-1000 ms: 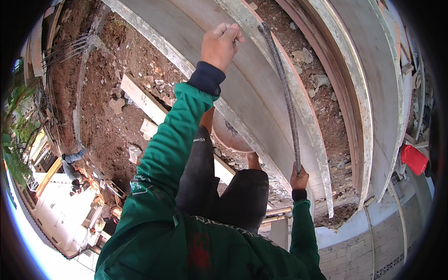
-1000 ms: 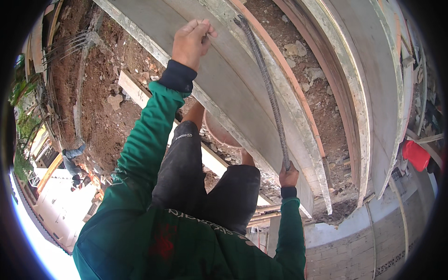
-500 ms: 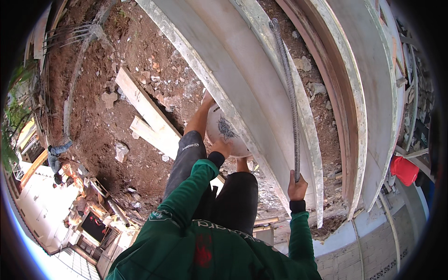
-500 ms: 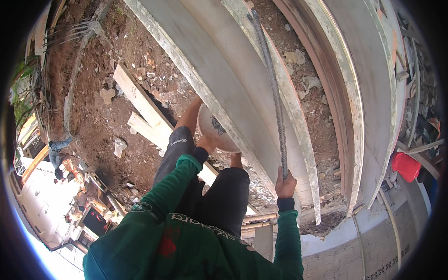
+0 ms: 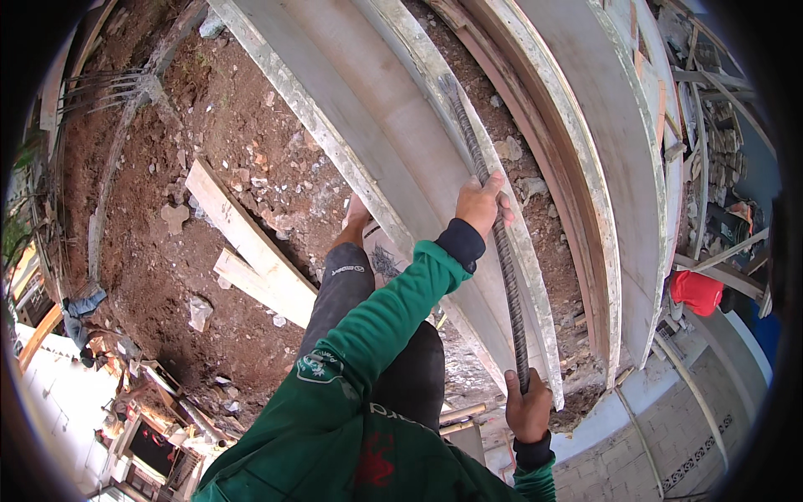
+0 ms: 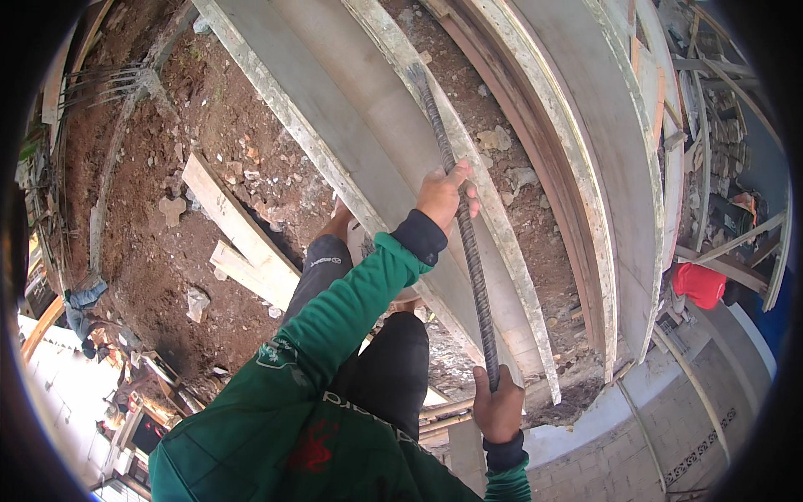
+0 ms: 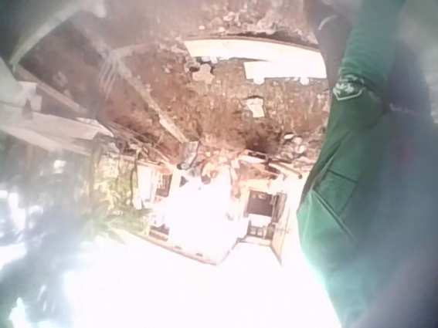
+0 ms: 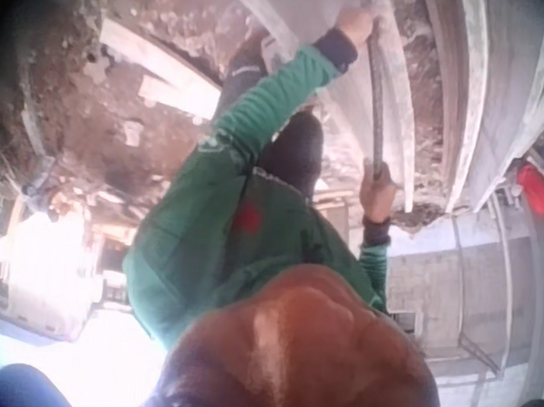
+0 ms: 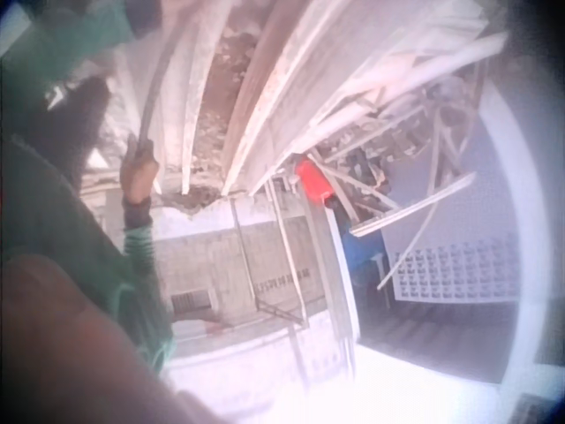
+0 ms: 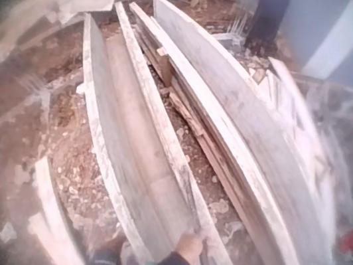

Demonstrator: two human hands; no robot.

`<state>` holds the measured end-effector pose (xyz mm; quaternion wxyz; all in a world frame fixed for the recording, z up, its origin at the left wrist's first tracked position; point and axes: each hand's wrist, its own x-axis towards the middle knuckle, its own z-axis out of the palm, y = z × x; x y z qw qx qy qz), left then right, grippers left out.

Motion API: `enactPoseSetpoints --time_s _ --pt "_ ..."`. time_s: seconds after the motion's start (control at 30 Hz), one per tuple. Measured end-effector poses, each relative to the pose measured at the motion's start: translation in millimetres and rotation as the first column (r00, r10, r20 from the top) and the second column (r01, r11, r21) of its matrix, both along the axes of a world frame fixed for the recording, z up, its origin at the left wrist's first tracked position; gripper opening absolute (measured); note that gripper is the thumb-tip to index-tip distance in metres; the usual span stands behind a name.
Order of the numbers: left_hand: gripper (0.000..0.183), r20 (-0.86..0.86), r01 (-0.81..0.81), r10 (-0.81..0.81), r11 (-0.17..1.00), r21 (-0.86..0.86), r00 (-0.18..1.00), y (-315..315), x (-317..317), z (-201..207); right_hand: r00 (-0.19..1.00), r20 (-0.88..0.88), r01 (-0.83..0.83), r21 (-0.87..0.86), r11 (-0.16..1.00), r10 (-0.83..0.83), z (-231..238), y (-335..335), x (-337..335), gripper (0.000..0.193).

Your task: The person places a long metal rod into a wooden formwork structure, then uses a hammer to drive nails into a wooden plank to secure it. The work occurs on a construction site with other workers visible in the background.

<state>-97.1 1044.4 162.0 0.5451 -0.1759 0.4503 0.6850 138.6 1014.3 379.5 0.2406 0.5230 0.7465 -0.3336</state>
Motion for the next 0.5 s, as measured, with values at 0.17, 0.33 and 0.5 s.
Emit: enactPoseSetpoints --time_s 0.17,0.33,0.5 --pt "0.032 0.067 -0.096 0.099 0.994 -0.045 0.993 6.3 -43.6 19.2 1.0 0.026 -0.012 -0.036 0.999 0.013 26.2 2.9 -51.2 0.036" --pt "0.026 0.128 -0.152 0.158 0.987 -0.049 0.979 18.5 -100.8 23.7 0.996 0.044 -0.08 -0.057 0.995 0.083 37.3 20.9 -109.7 0.037" --pt "0.028 0.081 -0.119 0.125 0.99 -0.074 0.989 19.7 -99.8 18.0 0.999 0.042 -0.018 0.006 1.0 0.018 13.1 15.7 -103.4 0.04"
